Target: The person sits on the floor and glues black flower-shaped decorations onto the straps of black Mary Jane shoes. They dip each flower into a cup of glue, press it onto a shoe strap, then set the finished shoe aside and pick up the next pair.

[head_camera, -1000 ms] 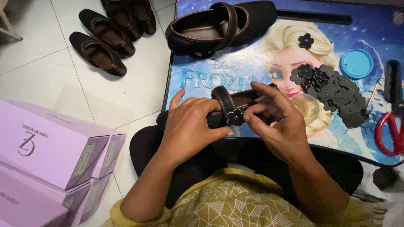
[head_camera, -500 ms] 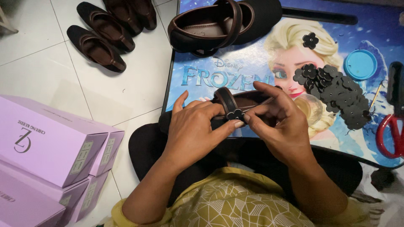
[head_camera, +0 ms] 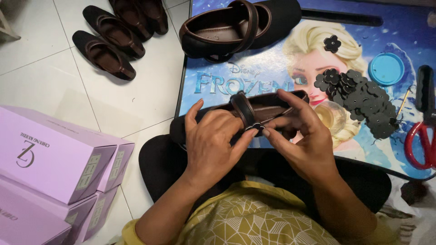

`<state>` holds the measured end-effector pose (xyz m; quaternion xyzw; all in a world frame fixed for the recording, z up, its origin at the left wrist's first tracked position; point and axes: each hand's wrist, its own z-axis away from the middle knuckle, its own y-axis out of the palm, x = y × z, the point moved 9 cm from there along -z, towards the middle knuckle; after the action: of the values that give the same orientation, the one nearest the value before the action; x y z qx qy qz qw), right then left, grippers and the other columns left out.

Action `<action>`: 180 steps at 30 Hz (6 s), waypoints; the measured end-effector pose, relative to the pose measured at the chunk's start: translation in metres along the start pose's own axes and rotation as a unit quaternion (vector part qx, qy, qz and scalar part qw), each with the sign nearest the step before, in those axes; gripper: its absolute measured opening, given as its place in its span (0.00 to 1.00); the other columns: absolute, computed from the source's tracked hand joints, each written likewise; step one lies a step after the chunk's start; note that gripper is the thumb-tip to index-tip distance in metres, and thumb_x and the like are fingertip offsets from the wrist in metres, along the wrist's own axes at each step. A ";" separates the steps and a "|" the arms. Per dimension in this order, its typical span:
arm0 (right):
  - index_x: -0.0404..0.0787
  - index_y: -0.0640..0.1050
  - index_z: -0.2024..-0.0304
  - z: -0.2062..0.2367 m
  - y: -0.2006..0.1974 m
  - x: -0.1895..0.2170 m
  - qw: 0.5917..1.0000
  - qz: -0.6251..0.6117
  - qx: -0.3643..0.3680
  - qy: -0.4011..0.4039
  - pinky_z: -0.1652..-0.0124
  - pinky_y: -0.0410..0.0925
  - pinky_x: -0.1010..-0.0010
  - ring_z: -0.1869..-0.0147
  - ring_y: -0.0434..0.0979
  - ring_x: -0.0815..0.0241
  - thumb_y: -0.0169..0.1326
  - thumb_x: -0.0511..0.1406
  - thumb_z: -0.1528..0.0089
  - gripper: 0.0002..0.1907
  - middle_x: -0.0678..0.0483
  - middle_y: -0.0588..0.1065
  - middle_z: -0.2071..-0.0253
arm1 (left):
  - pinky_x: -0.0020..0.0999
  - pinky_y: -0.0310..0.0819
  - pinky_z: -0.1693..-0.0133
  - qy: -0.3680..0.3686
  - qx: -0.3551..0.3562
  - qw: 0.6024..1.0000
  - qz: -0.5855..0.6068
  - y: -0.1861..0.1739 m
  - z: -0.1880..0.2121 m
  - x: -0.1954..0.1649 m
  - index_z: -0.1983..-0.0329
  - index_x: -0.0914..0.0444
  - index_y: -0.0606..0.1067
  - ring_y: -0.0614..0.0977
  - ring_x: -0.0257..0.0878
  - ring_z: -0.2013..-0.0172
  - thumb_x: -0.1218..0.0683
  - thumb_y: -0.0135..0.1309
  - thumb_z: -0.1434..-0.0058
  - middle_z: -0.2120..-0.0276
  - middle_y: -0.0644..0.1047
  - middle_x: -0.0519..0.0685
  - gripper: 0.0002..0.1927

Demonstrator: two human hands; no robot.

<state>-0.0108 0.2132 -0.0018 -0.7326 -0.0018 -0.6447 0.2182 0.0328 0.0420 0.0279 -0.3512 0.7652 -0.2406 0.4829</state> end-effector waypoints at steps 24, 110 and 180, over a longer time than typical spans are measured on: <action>0.30 0.65 0.31 0.084 -0.101 -0.049 0.960 -0.069 -0.269 0.026 0.58 0.71 0.79 0.54 0.81 0.63 0.53 0.23 0.35 0.29 0.48 0.77 0.50 | 0.66 0.27 0.30 -0.023 -0.070 0.994 -0.080 0.032 0.028 0.049 0.77 0.55 0.77 0.78 0.35 0.53 0.39 0.68 0.42 0.73 0.75 0.39 0.20; 0.45 0.82 0.49 0.075 -0.015 0.011 0.951 0.262 -0.078 -0.147 0.29 0.58 0.53 0.23 0.61 0.40 0.57 0.28 0.42 0.18 0.44 0.69 0.32 | 0.25 0.80 0.57 -0.318 0.129 0.778 0.526 0.118 0.071 0.016 0.32 0.63 0.73 0.82 0.28 0.61 0.63 0.52 0.32 0.60 0.80 0.46 0.24; 0.36 0.70 0.33 -0.066 0.057 0.027 0.996 -0.002 0.080 -0.043 0.52 0.74 0.77 0.54 0.79 0.70 0.57 0.24 0.36 0.29 0.54 0.79 0.58 | 0.33 0.82 0.49 -0.222 -0.030 0.801 0.555 0.031 0.000 0.108 0.19 0.66 0.42 0.85 0.39 0.53 0.53 0.51 0.28 0.55 0.83 0.58 0.42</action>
<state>-0.0517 0.1325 0.0107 -0.7397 -0.0643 -0.6108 0.2750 -0.0071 -0.0213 -0.0557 0.0754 0.7080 0.1761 0.6798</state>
